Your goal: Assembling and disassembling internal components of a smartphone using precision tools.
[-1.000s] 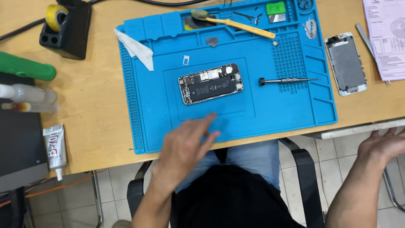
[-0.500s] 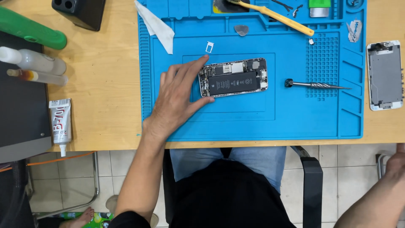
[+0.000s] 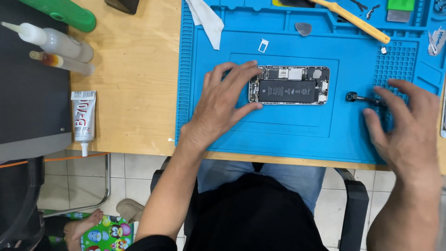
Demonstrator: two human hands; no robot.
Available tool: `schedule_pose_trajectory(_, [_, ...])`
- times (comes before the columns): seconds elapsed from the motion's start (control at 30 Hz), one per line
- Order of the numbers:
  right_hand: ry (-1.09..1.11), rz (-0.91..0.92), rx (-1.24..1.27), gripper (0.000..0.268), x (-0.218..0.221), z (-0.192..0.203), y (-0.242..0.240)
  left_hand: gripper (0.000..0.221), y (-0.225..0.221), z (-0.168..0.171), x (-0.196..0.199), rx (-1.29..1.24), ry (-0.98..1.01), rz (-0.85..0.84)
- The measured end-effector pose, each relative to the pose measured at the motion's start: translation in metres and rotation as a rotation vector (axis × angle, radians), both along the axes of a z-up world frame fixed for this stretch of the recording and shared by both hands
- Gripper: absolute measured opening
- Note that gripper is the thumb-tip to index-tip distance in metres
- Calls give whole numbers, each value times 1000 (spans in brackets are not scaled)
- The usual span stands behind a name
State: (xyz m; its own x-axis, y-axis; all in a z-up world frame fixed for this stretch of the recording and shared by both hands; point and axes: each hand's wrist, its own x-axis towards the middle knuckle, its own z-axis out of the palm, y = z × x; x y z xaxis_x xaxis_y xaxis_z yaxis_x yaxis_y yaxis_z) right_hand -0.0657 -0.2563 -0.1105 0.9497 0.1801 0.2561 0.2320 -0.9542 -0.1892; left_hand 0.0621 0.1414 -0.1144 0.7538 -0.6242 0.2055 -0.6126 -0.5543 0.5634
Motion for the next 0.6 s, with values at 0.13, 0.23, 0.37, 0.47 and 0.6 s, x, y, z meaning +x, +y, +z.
schedule_pose_trajectory(0.13, [-83,11,-4,20,4,-15,37,37,-2,0,0,-8,-21,-7])
schedule_pose_trajectory(0.23, [-93,-4,15,17,3,-18,38,34,-3,-2,1,-25,-8,-2])
schedule_pose_trajectory(0.37, [-111,-11,53,16,5,-15,42,32,-4,-3,0,-26,25,-4])
schedule_pose_trajectory(0.47, [-108,-18,31,16,4,-17,40,32,-6,-5,-1,-34,55,29])
schedule_pose_trajectory(0.6, [-118,6,43,17,5,-18,38,32,-6,-7,-3,-41,70,51])
